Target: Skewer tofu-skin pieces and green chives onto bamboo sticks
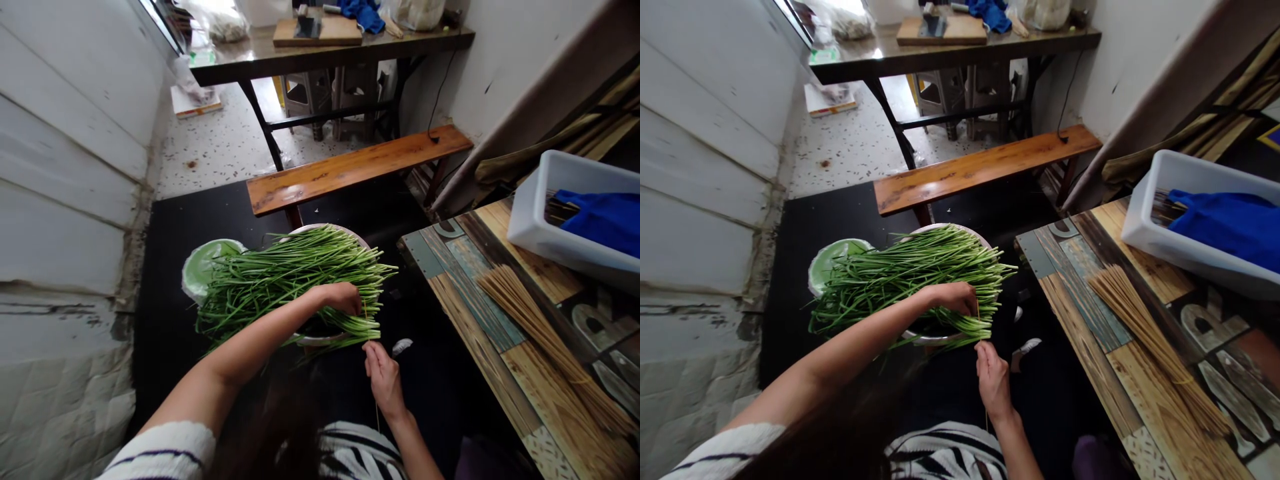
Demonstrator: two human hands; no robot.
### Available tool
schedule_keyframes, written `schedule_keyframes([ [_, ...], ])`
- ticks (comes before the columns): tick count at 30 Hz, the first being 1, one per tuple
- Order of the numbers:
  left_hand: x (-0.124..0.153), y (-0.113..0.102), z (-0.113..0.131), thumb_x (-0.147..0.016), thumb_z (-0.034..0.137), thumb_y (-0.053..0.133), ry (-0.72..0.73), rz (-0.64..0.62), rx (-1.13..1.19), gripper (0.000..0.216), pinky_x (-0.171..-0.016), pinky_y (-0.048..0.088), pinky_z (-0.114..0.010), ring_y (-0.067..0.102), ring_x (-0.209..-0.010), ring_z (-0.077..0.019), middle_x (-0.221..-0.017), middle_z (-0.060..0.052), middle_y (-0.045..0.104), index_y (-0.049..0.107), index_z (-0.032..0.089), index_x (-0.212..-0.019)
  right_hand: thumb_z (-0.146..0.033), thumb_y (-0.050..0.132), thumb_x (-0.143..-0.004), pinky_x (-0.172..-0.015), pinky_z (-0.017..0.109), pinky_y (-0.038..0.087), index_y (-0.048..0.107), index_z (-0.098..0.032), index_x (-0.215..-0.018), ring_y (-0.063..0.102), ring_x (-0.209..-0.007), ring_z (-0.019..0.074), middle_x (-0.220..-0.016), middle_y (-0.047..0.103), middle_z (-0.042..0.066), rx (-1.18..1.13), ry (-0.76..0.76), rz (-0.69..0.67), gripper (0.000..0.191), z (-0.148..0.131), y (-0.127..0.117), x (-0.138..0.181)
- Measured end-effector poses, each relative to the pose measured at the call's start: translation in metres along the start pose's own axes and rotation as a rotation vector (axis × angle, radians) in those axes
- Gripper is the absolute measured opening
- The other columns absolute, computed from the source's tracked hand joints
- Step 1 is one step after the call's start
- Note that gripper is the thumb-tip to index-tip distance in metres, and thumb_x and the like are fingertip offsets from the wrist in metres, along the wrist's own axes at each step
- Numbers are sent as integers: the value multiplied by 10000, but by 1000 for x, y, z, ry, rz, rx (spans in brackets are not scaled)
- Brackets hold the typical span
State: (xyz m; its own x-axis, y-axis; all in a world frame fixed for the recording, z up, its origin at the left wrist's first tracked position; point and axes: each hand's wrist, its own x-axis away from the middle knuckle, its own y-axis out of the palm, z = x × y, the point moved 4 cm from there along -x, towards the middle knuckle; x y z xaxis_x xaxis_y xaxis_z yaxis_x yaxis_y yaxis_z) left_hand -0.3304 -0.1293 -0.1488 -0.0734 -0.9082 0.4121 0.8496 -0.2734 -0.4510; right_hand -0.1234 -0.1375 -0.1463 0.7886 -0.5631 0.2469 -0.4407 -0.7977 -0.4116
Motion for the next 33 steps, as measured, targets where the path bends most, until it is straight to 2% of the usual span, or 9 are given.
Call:
schedule_keyframes([
  [2,-1,5,-1,-516,91,668,-35,-116,5,147,-496,328,-176,479,-460,-94,-450,67,594,704,225,-563,-345,319,-944,-485,178,350,581,-181,-905,436,-456,83,-532,392,-65,0,-13,-9,311,-2,0,0],
  [5,-3,7,-1,-500,33,620,-78,-130,-25,179,-457,281,-192,400,-399,-83,-362,73,517,670,205,-487,-342,321,-943,-483,172,355,579,-182,-905,442,-455,80,-536,408,-62,13,-23,-11,306,-3,0,-1],
  [11,-2,5,2,-481,15,608,-75,-216,121,181,-450,281,-190,434,-421,-82,-397,83,539,639,193,-477,-331,306,-952,-487,169,369,585,-187,-900,476,-466,78,-545,468,-46,67,-46,-7,319,-4,0,0],
  [15,1,-8,-1,-585,130,651,-57,-56,334,53,-517,342,-181,487,-507,-82,-517,73,576,618,165,-609,-334,311,-951,-499,167,388,589,-189,-921,522,-497,81,-624,558,-18,68,-39,11,314,-3,-2,0],
  [17,4,-10,-6,-636,213,666,-69,13,572,103,-571,388,-201,532,-560,-97,-585,51,602,610,150,-696,-343,313,-950,-515,170,400,596,-188,-933,549,-523,86,-680,596,1,70,-29,29,323,-4,-4,-2],
  [20,6,-7,-13,-616,299,716,-120,95,804,227,-609,414,-235,542,-569,-104,-610,26,612,631,123,-732,-368,311,-947,-500,179,389,619,-178,-932,547,-505,102,-599,569,-5,108,-11,61,362,-5,-9,-7],
  [22,7,-6,-17,-573,329,752,-162,170,859,278,-618,408,-239,522,-563,-94,-602,25,609,659,115,-725,-385,308,-946,-476,185,366,633,-168,-923,527,-476,109,-521,516,-20,141,-4,67,392,-6,-12,-11],
  [25,8,-5,-18,-536,373,777,-189,219,910,320,-643,398,-245,505,-574,-91,-597,21,606,681,115,-700,-394,308,-945,-459,190,340,640,-158,-916,509,-466,108,-523,516,-16,165,-12,52,408,-8,-16,-18],
  [33,3,-10,-12,-503,379,797,-64,287,991,324,-651,380,-254,493,-595,-94,-634,4,594,631,112,-581,-376,331,-937,-460,191,339,646,-189,-907,532,-486,109,-601,598,4,179,-42,52,367,-11,-20,-24],
])
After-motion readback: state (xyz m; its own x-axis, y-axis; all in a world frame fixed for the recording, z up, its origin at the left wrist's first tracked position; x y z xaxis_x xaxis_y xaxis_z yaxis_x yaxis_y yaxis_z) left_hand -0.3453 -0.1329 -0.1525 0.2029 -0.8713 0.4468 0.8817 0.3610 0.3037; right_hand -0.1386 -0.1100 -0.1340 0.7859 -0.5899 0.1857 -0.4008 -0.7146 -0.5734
